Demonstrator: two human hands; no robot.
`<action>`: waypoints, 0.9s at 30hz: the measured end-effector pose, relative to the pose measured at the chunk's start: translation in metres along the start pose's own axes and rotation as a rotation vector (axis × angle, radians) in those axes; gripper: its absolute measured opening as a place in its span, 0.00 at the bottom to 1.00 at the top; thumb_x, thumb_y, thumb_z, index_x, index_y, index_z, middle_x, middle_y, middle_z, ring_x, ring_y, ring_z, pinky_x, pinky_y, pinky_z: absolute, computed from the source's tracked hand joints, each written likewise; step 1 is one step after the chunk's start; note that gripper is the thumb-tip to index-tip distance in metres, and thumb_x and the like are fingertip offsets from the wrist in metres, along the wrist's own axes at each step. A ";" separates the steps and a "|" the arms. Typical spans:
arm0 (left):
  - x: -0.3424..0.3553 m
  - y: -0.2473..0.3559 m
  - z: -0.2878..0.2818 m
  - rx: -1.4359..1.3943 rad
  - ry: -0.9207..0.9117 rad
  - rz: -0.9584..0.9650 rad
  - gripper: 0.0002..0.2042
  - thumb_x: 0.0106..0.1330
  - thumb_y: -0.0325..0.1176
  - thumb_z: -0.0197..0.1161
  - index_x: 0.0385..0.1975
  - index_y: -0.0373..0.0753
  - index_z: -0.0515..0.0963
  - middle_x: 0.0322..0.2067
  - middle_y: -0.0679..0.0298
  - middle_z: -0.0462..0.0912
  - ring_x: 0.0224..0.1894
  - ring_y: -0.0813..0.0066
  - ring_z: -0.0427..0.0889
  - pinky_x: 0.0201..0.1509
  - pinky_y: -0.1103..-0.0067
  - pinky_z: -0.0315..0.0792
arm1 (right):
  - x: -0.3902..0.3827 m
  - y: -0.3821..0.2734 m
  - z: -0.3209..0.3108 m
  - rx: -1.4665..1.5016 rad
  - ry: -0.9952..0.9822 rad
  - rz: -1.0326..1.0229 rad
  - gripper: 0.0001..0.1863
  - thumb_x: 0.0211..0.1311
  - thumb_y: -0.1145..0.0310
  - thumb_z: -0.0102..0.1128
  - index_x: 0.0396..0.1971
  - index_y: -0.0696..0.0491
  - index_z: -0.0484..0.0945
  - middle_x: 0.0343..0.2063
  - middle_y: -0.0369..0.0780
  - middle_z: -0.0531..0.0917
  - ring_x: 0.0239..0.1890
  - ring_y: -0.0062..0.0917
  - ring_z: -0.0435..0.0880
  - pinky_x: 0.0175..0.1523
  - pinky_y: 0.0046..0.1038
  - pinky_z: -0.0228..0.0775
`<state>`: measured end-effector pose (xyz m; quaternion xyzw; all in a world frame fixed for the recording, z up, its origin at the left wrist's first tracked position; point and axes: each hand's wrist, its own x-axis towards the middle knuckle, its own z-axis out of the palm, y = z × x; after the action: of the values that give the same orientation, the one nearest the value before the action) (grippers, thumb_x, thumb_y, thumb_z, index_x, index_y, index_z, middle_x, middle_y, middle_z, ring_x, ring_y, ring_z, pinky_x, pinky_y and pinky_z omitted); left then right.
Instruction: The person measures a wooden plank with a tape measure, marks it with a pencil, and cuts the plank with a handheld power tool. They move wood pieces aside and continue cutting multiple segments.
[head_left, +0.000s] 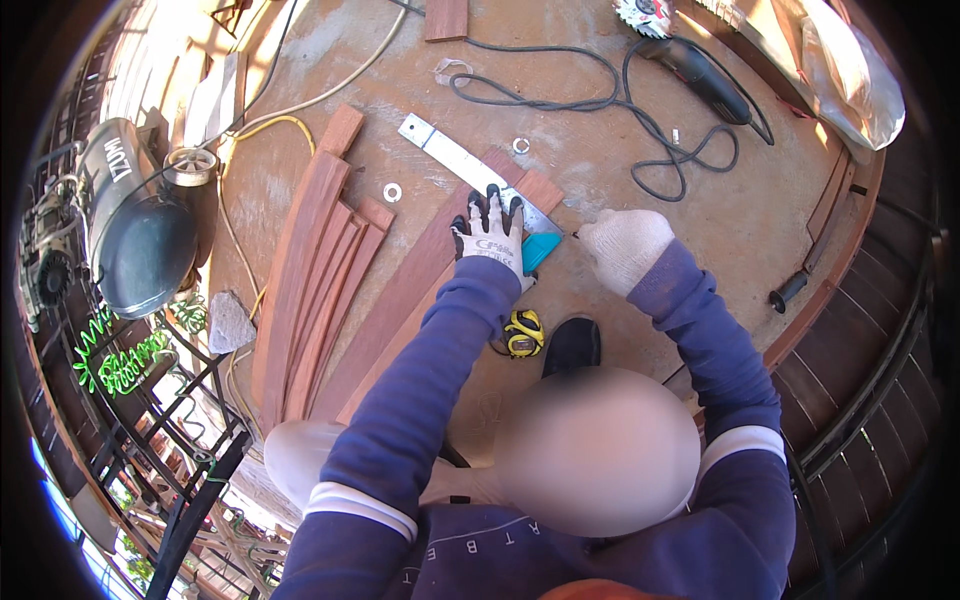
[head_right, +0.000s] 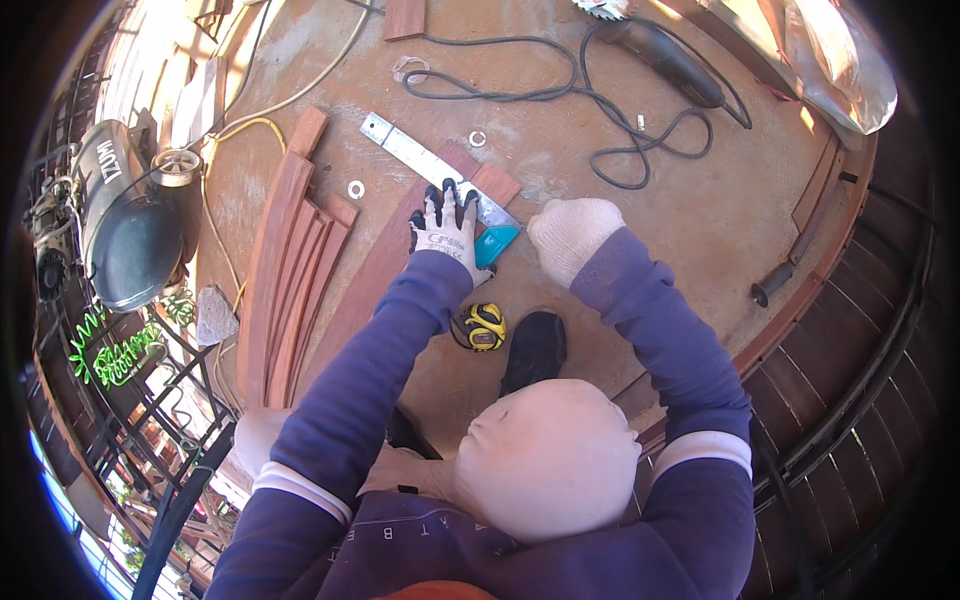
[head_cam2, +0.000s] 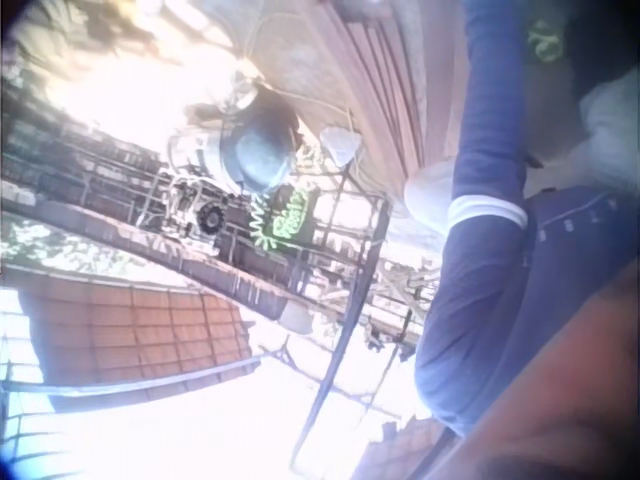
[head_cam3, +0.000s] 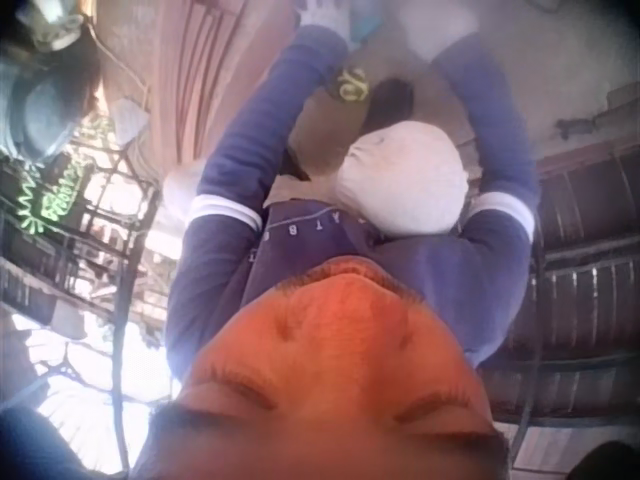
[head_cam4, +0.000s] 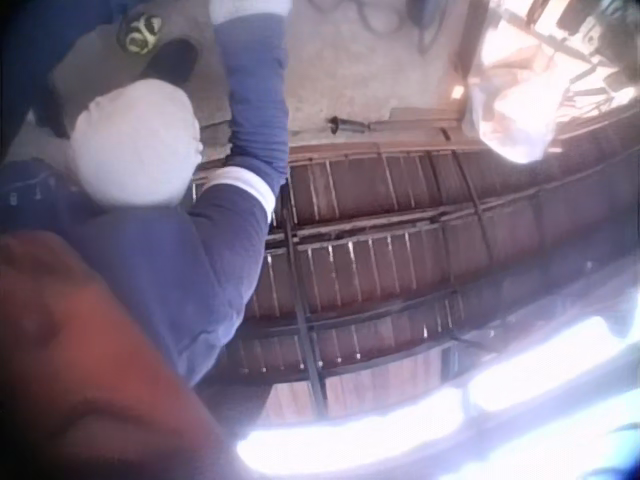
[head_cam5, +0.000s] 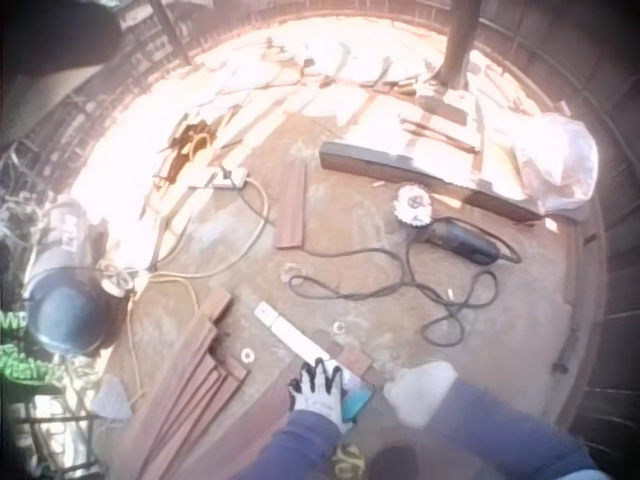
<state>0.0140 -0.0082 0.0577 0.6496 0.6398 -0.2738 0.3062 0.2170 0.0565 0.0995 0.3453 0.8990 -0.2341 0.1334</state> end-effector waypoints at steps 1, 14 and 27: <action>-0.001 0.002 -0.001 0.000 0.003 0.005 0.57 0.54 0.59 0.72 0.78 0.43 0.45 0.78 0.44 0.37 0.79 0.39 0.39 0.77 0.46 0.44 | -0.010 -0.001 -0.005 0.039 0.057 0.040 0.10 0.56 0.69 0.61 0.38 0.53 0.80 0.30 0.46 0.83 0.32 0.41 0.85 0.36 0.39 0.77; 0.003 0.018 0.073 -0.046 0.381 0.071 0.36 0.59 0.46 0.67 0.68 0.43 0.67 0.55 0.54 0.73 0.56 0.56 0.73 0.57 0.59 0.70 | -0.016 -0.042 0.109 1.717 0.468 0.692 0.32 0.58 0.83 0.44 0.67 0.60 0.67 0.38 0.39 0.78 0.35 0.22 0.82 0.39 0.22 0.77; -0.025 -0.005 0.075 -0.790 0.398 0.079 0.39 0.54 0.37 0.73 0.68 0.41 0.64 0.56 0.46 0.75 0.57 0.47 0.77 0.62 0.61 0.72 | 0.016 -0.033 0.071 1.426 -0.019 0.671 0.21 0.62 0.68 0.54 0.54 0.59 0.77 0.25 0.35 0.79 0.21 0.18 0.77 0.26 0.22 0.71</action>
<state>0.0105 -0.0812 0.0260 0.5465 0.7166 0.1339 0.4122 0.1884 0.0074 0.0439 0.5983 0.3786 -0.7044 -0.0492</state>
